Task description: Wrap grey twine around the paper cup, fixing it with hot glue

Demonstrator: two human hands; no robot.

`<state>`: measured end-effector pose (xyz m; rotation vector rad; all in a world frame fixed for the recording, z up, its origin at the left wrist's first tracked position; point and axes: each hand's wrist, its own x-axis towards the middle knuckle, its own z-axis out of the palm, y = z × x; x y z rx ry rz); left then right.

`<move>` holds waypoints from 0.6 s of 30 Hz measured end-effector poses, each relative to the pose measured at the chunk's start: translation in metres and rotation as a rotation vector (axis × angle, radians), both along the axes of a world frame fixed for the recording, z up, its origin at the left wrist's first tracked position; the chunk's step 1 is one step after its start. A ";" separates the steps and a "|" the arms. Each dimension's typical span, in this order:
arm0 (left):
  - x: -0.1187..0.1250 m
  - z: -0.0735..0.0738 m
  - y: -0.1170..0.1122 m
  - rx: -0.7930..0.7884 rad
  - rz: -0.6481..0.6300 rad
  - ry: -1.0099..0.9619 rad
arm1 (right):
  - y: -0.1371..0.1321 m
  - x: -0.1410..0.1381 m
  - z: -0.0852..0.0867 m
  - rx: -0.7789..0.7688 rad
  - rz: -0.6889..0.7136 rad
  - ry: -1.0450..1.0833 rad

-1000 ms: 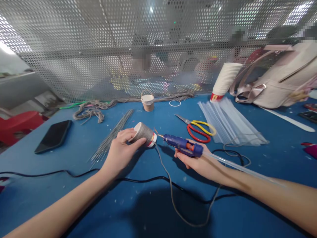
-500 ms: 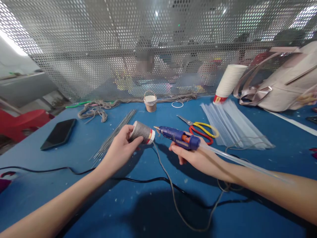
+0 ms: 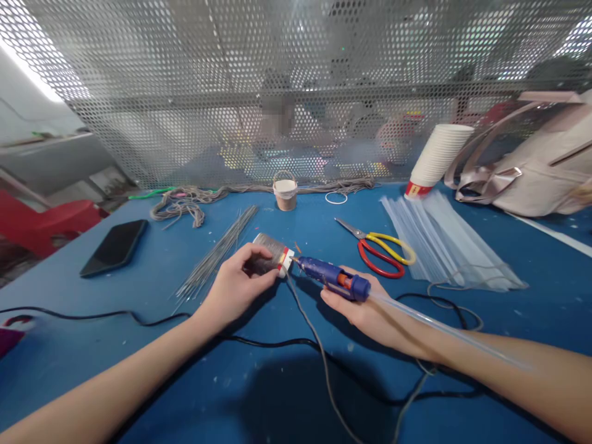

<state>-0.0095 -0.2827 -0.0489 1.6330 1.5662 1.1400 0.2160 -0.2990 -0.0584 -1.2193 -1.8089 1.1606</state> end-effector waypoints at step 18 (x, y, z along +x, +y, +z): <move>0.005 -0.015 -0.007 0.186 -0.015 0.124 | -0.004 -0.001 -0.010 0.239 0.071 -0.114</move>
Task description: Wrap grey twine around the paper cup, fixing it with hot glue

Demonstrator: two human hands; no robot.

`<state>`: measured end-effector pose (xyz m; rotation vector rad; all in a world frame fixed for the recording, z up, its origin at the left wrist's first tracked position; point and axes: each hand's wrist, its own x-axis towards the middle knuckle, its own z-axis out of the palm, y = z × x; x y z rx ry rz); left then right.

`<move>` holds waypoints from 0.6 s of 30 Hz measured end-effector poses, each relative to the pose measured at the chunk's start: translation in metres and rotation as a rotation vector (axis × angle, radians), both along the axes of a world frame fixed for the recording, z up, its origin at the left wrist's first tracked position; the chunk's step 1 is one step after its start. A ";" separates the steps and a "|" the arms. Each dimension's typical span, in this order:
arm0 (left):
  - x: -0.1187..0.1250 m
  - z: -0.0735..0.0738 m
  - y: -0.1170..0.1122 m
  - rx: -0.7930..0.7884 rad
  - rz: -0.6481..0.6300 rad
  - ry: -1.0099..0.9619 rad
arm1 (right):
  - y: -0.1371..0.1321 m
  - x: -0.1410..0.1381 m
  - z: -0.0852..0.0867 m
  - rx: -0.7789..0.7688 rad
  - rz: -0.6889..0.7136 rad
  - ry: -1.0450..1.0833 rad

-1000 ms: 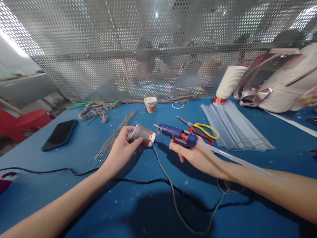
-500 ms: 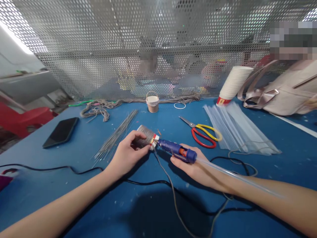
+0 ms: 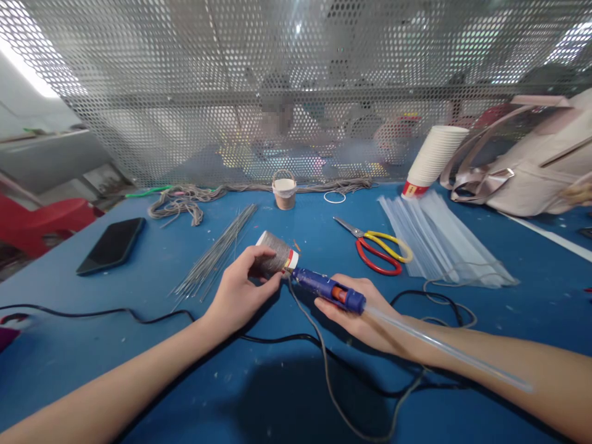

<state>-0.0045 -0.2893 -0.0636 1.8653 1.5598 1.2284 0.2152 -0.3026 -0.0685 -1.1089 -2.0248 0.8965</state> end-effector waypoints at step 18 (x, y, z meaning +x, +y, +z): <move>0.000 -0.002 -0.001 0.037 0.004 0.066 | 0.002 -0.001 -0.005 0.138 0.037 -0.027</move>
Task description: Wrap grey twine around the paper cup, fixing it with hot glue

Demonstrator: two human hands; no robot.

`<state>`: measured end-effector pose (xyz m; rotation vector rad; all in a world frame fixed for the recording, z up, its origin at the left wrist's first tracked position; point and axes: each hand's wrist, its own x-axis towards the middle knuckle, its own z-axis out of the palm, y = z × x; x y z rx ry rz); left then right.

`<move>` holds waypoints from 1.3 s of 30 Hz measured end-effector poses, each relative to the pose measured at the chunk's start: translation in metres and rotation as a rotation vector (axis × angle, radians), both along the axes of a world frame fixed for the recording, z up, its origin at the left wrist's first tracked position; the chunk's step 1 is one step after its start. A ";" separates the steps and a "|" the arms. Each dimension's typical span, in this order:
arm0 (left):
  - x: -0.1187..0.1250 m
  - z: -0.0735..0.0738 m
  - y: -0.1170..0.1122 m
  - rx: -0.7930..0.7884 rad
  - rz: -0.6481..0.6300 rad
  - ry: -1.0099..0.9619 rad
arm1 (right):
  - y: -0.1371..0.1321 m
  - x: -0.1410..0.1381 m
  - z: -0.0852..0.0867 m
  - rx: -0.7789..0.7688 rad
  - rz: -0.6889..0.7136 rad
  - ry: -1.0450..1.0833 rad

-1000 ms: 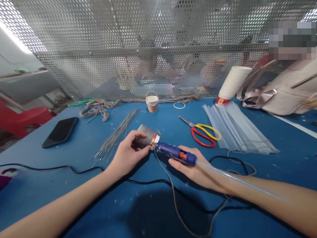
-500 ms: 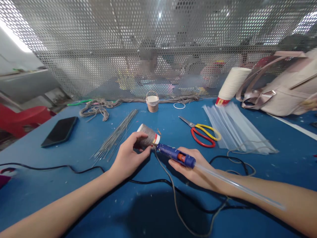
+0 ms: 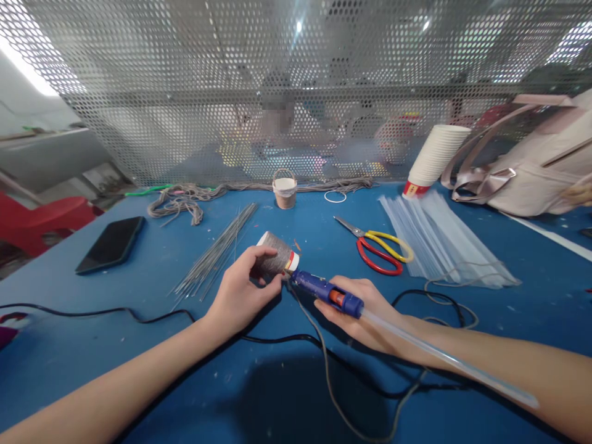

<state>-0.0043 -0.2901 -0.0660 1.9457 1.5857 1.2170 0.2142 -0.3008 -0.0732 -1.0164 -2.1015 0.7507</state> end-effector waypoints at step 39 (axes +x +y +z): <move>-0.003 -0.004 0.001 0.136 -0.054 0.065 | 0.004 0.008 -0.007 0.103 0.048 -0.028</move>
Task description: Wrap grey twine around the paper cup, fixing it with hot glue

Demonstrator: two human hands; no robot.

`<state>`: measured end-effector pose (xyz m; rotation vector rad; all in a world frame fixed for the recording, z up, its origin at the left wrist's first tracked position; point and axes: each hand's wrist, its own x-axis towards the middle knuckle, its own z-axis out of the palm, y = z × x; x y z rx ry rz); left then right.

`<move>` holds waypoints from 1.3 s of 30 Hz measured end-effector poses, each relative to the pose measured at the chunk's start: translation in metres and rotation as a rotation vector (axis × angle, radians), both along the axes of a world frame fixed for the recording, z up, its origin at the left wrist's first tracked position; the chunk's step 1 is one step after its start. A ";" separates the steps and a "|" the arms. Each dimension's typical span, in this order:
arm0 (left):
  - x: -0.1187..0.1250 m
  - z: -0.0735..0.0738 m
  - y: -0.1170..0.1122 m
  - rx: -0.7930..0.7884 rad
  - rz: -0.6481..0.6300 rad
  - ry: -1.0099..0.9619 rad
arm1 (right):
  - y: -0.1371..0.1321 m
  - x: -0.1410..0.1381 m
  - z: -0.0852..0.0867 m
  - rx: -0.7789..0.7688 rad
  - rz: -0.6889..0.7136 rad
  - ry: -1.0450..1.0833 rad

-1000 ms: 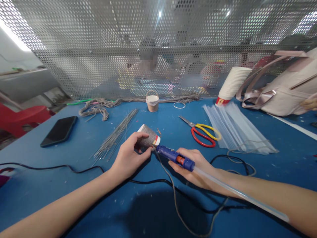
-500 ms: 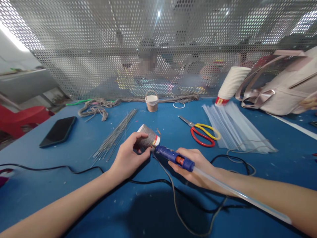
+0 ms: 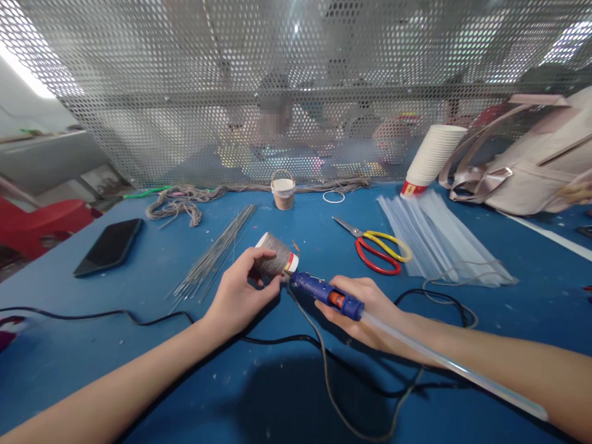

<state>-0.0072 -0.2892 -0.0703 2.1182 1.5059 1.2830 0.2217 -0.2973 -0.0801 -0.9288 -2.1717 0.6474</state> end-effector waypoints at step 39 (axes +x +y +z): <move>-0.002 -0.002 0.002 0.059 -0.024 -0.025 | 0.002 0.003 0.011 0.031 -0.034 0.002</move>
